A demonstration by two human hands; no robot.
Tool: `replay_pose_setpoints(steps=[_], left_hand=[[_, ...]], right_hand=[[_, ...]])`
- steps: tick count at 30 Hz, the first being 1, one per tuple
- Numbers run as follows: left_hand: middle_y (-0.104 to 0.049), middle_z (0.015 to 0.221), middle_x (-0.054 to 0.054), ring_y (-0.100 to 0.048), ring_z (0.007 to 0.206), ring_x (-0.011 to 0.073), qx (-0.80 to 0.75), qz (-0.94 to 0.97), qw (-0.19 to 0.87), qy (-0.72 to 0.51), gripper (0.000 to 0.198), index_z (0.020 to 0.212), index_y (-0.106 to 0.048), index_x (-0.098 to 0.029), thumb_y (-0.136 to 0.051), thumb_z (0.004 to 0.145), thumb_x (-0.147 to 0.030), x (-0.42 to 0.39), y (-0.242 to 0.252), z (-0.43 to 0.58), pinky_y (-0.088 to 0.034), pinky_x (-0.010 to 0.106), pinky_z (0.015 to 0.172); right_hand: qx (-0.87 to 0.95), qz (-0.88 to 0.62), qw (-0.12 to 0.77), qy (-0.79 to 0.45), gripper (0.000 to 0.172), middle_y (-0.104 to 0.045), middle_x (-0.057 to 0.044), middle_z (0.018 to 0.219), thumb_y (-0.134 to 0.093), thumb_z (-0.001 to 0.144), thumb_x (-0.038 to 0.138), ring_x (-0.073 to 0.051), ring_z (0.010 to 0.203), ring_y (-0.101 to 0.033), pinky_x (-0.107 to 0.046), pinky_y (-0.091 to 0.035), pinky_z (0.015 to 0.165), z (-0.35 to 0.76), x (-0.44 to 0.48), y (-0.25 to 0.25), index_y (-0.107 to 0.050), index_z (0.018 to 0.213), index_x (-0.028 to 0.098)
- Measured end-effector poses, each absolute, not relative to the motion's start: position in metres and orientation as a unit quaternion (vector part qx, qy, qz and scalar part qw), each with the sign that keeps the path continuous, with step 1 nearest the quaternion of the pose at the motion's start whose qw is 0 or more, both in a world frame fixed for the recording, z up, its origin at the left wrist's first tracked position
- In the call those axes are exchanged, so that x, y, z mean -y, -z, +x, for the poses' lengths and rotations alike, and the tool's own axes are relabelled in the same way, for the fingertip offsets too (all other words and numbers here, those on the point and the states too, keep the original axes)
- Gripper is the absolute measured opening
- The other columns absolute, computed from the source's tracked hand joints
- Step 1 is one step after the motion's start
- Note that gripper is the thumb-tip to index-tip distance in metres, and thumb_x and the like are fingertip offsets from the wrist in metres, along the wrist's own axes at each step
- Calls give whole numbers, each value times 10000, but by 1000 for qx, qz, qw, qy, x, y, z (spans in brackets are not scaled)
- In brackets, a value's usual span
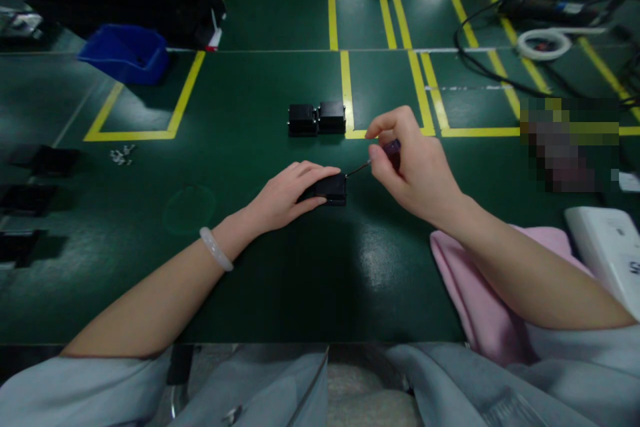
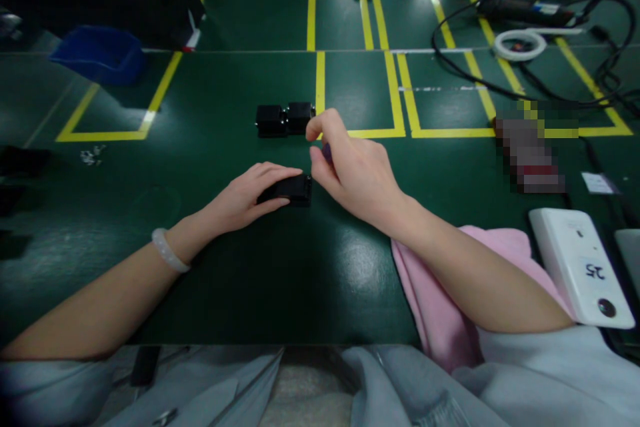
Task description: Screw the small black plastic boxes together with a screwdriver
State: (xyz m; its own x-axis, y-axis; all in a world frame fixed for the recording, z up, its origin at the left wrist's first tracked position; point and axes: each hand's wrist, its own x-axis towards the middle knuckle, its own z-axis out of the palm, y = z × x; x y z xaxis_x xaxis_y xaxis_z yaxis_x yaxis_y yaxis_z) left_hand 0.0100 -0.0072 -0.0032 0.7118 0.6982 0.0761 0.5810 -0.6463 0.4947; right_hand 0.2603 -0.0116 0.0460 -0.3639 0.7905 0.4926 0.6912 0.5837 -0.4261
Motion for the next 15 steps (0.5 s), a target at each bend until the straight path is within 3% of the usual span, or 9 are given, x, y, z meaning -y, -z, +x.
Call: replay_pose_setpoints(steps=[5, 10, 15], left_hand=[[-540, 1359, 98, -512, 1227, 253, -356, 898, 225, -129, 483, 1471, -418, -237, -524, 1005, -308, 7, 3, 9, -443, 421, 1038], [-534, 1356, 100, -511, 1224, 257, -362, 896, 225, -124, 489, 1475, -416, -242, -522, 1002, -306, 7, 3, 9, -451, 421, 1024], [-539, 1359, 101, -514, 1223, 263, -360, 896, 227, -126, 482, 1472, -415, -249, -510, 1004, -314, 8, 2, 10, -447, 428, 1025]], right_hand=[[827, -448, 328, -81, 196, -631, 11, 791, -449, 961, 374, -115, 652, -606, -260, -410, 590, 260, 12, -47, -541, 999, 204], [820, -452, 340, -79, 182, -629, 14, 757, -428, 932, 256, -113, 619, -586, -268, -401, 578, 259, 13, -47, -537, 1066, 199], [823, -453, 333, -83, 191, -644, 8, 789, -455, 956, 367, -121, 652, -608, -268, -406, 584, 260, 12, -47, -550, 1008, 210]])
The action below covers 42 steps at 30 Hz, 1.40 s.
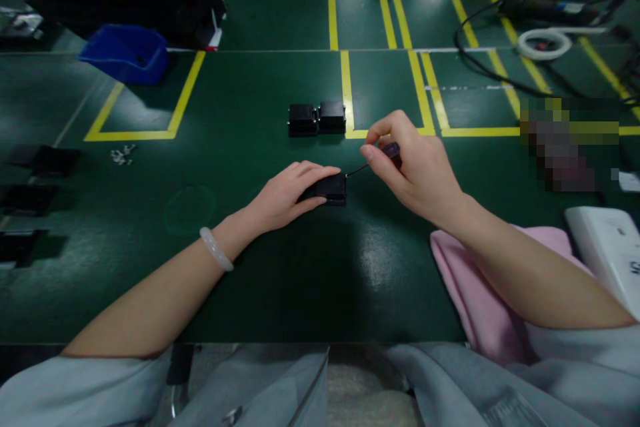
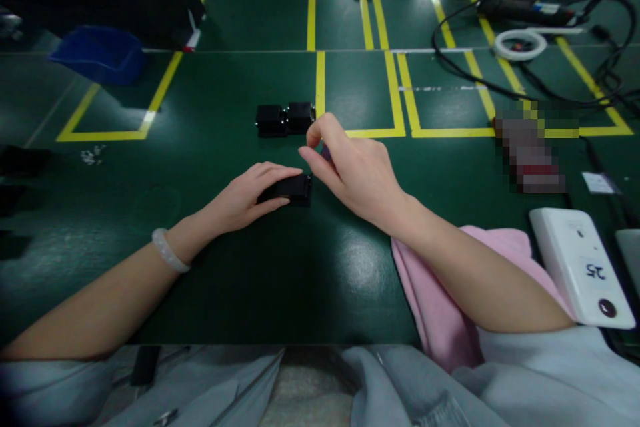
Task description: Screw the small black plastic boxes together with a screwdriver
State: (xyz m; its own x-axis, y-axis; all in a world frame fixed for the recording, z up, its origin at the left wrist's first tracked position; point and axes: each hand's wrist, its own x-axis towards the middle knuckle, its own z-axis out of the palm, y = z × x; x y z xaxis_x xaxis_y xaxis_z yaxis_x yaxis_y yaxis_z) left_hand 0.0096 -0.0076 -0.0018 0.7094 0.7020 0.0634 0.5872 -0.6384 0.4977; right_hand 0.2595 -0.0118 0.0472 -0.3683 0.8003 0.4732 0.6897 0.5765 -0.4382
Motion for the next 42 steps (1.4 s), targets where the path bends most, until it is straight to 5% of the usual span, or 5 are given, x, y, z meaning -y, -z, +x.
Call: replay_pose_setpoints(steps=[16, 21, 38, 42], left_hand=[[-542, 1354, 101, -513, 1230, 255, -356, 897, 226, -132, 478, 1465, -422, -235, -523, 1002, -296, 7, 2, 10, -446, 419, 1031], [-533, 1372, 103, -506, 1242, 261, -357, 896, 231, -130, 482, 1474, -412, -242, -511, 1006, -306, 7, 3, 9, -439, 430, 1043], [-538, 1357, 104, -512, 1231, 265, -361, 895, 231, -127, 491, 1477, -409, -247, -517, 1001, -303, 7, 2, 10, -444, 444, 1043], [-537, 1365, 106, -511, 1234, 267, -357, 896, 231, -130, 484, 1475, -410, -249, -507, 1006, -313, 7, 3, 9, -442, 448, 1045]], right_hand=[[817, -447, 357, -78, 185, -633, 19, 771, -443, 918, 244, -116, 630, -595, -274, -407, 579, 260, 13, -45, -513, 1088, 219], [820, -447, 345, -90, 173, -634, 15, 786, -466, 952, 355, -117, 637, -601, -278, -406, 587, 260, 12, -46, -532, 1034, 218], [824, -448, 338, -78, 212, -641, -1, 805, -441, 912, 246, -128, 650, -604, -281, -412, 584, 260, 13, -47, -519, 1104, 204], [829, -447, 326, -88, 188, -630, 11, 789, -441, 952, 351, -118, 639, -602, -269, -415, 589, 260, 13, -47, -538, 1031, 211]])
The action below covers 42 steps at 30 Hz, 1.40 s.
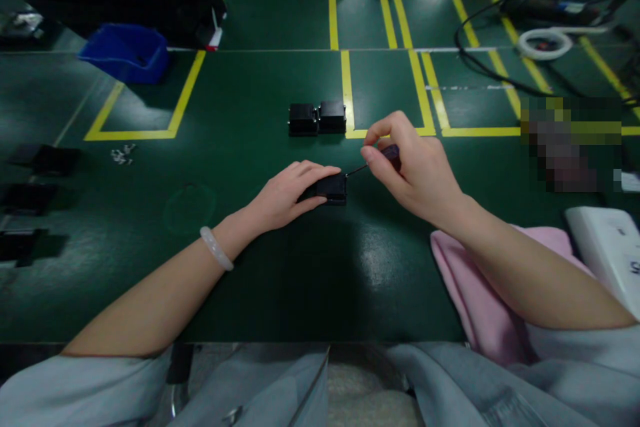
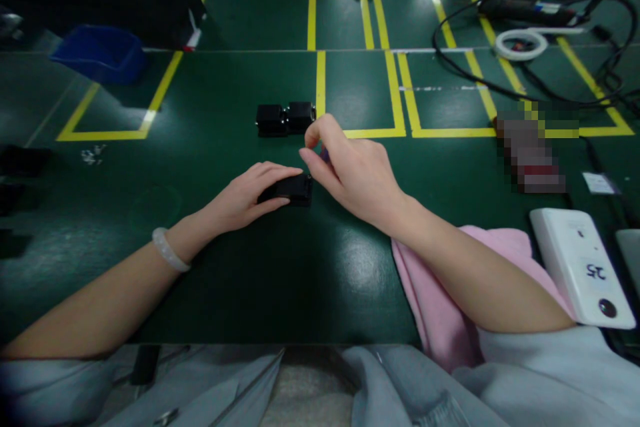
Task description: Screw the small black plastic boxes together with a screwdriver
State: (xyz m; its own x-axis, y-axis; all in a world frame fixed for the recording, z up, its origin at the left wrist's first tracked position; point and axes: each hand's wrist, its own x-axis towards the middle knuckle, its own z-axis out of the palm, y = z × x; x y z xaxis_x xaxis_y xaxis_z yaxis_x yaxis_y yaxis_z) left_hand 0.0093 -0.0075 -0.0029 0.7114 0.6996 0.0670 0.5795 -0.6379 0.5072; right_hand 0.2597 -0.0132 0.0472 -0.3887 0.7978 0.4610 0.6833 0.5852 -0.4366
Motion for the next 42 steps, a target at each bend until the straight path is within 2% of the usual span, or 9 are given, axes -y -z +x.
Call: replay_pose_setpoints(steps=[6, 12, 17, 22, 27, 30, 33, 38, 42], left_hand=[[-541, 1351, 97, -513, 1234, 261, -359, 895, 230, -131, 479, 1470, -414, -252, -511, 1005, -315, 7, 3, 9, -447, 427, 1034], [-539, 1357, 98, -513, 1235, 259, -355, 896, 229, -135, 482, 1470, -413, -249, -517, 1004, -316, 7, 3, 9, -441, 427, 1042], [-541, 1355, 97, -512, 1232, 258, -358, 895, 231, -130, 477, 1464, -418, -247, -521, 1002, -304, 7, 2, 9, -445, 426, 1038], [-544, 1351, 97, -515, 1226, 253, -354, 898, 225, -131, 480, 1466, -418, -232, -526, 1004, -299, 7, 3, 9, -446, 417, 1033], [-546, 1345, 97, -518, 1225, 252, -354, 898, 223, -135, 484, 1467, -421, -229, -533, 1001, -300, 7, 3, 10, -445, 414, 1037], [-543, 1354, 94, -515, 1229, 254, -354, 899, 222, -133, 484, 1469, -418, -237, -531, 1002, -297, 7, 3, 9, -445, 416, 1036], [-540, 1363, 92, -514, 1232, 255, -355, 899, 221, -131, 489, 1472, -412, -244, -534, 1002, -298, 7, 4, 9, -446, 420, 1036], [-545, 1350, 89, -517, 1228, 253, -357, 897, 224, -133, 487, 1470, -412, -249, -533, 1001, -298, 7, 4, 9, -452, 419, 1029], [-545, 1352, 94, -518, 1225, 253, -356, 897, 224, -132, 483, 1469, -415, -239, -528, 1003, -298, 7, 2, 9, -453, 418, 1028]], right_hand=[[825, -445, 336, -90, 195, -625, 14, 763, -434, 927, 253, -106, 579, -557, -270, -396, 564, 259, 14, -48, -524, 1092, 202], [830, -443, 325, -93, 189, -605, 25, 723, -447, 957, 364, -109, 592, -570, -266, -395, 574, 259, 14, -49, -537, 1008, 206], [827, -446, 333, -82, 199, -627, 13, 751, -440, 914, 244, -114, 605, -574, -271, -402, 579, 259, 14, -48, -526, 1088, 200], [831, -441, 327, -86, 168, -613, 22, 738, -456, 947, 333, -111, 613, -581, -261, -396, 575, 259, 13, -49, -534, 1021, 204], [830, -431, 344, -79, 194, -628, 20, 745, -448, 916, 233, -102, 581, -571, -257, -370, 542, 260, 13, -46, -522, 1088, 181], [832, -430, 342, -76, 172, -632, 11, 776, -459, 934, 293, -115, 641, -601, -258, -389, 568, 260, 12, -46, -530, 1056, 195], [833, -435, 331, -85, 169, -590, 31, 709, -457, 956, 346, -108, 587, -574, -257, -379, 550, 260, 13, -47, -532, 1007, 203], [827, -437, 344, -86, 211, -634, 10, 774, -443, 912, 236, -110, 593, -578, -265, -382, 546, 259, 14, -48, -510, 1106, 183], [833, -436, 328, -88, 177, -605, 26, 721, -445, 959, 353, -111, 598, -579, -259, -385, 558, 259, 13, -49, -526, 1015, 206]])
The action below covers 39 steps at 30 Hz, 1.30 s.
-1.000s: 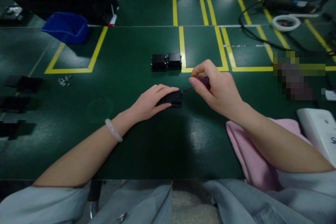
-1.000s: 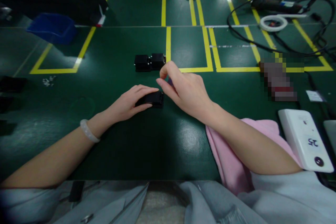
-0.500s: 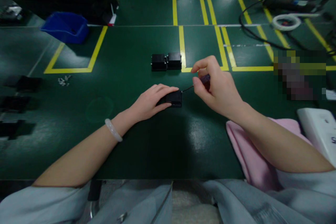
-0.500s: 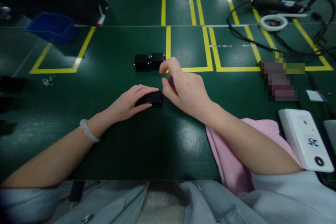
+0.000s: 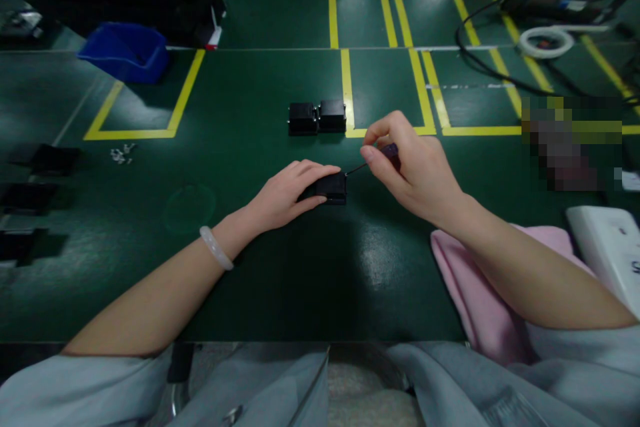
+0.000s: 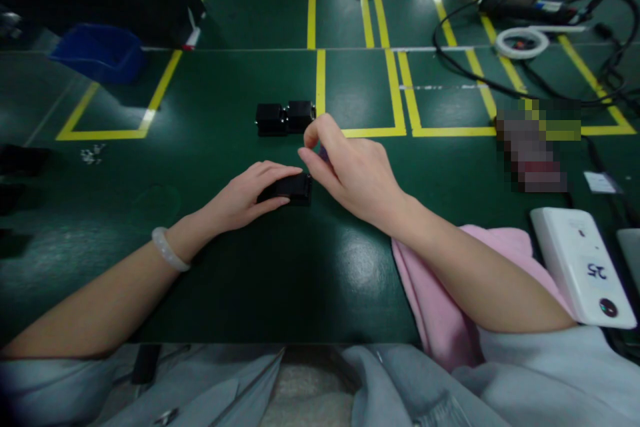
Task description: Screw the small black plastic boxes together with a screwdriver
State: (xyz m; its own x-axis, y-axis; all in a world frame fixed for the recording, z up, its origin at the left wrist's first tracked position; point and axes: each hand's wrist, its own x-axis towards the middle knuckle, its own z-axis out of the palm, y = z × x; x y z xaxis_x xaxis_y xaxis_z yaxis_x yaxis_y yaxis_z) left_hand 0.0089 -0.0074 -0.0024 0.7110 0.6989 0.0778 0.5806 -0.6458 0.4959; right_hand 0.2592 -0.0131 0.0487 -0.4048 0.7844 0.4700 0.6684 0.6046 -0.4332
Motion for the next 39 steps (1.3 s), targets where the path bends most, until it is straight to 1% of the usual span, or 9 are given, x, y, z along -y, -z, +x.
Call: replay_pose_setpoints(steps=[6, 9, 12, 18, 23, 26, 29, 34, 39], left_hand=[[-548, 1342, 97, -521, 1224, 256, -355, 898, 221, -135, 484, 1467, -416, -236, -532, 1000, -288, 7, 3, 9, -459, 420, 1022], [-546, 1344, 95, -522, 1221, 252, -356, 899, 219, -134, 489, 1469, -414, -234, -538, 999, -286, 7, 4, 9, -456, 419, 1027], [-546, 1350, 93, -521, 1223, 250, -356, 899, 220, -131, 485, 1467, -417, -235, -538, 1000, -291, 7, 4, 9, -451, 417, 1033], [-547, 1348, 90, -519, 1230, 248, -356, 898, 220, -136, 480, 1464, -417, -242, -531, 1002, -304, 7, 3, 9, -452, 410, 1029], [-540, 1360, 90, -518, 1231, 254, -358, 898, 221, -132, 483, 1468, -412, -247, -528, 1002, -297, 7, 4, 9, -449, 419, 1034], [-539, 1364, 90, -516, 1236, 253, -358, 898, 221, -131, 484, 1468, -411, -245, -531, 1001, -295, 7, 3, 9, -447, 419, 1037], [-544, 1355, 92, -517, 1233, 251, -358, 897, 222, -134, 482, 1465, -414, -242, -532, 1001, -301, 8, 3, 9, -448, 417, 1035], [-541, 1360, 96, -516, 1232, 259, -357, 896, 227, -135, 478, 1466, -413, -249, -517, 1004, -312, 7, 2, 9, -448, 429, 1035], [-542, 1357, 99, -513, 1234, 263, -359, 895, 228, -130, 479, 1468, -413, -246, -513, 1003, -306, 7, 2, 9, -446, 432, 1035]], right_hand=[[825, -443, 342, -82, 186, -643, 9, 776, -437, 920, 240, -109, 599, -586, -264, -401, 563, 259, 13, -47, -516, 1085, 205], [829, -440, 334, -85, 176, -640, 4, 783, -435, 941, 289, -124, 646, -610, -268, -406, 574, 259, 13, -48, -524, 1069, 205], [833, -442, 322, -82, 198, -593, 23, 712, -434, 971, 371, -109, 580, -567, -262, -377, 547, 259, 13, -49, -539, 984, 203], [826, -443, 340, -74, 186, -629, 13, 765, -437, 924, 241, -108, 607, -575, -264, -396, 572, 260, 12, -47, -525, 1083, 204], [832, -441, 325, -84, 192, -583, 27, 704, -453, 963, 369, -107, 585, -557, -257, -369, 551, 259, 13, -48, -539, 989, 200], [829, -444, 328, -86, 147, -580, 40, 692, -449, 950, 295, -91, 539, -521, -253, -357, 538, 259, 13, -49, -534, 1020, 199], [826, -443, 339, -81, 195, -628, 13, 758, -442, 919, 233, -106, 587, -560, -265, -384, 562, 258, 14, -49, -526, 1089, 188], [830, -446, 322, -90, 185, -607, 21, 721, -434, 965, 358, -115, 600, -576, -265, -388, 568, 259, 14, -50, -542, 994, 210], [823, -449, 336, -88, 185, -638, 12, 756, -431, 924, 245, -115, 597, -580, -269, -385, 561, 259, 14, -49, -528, 1077, 208]])
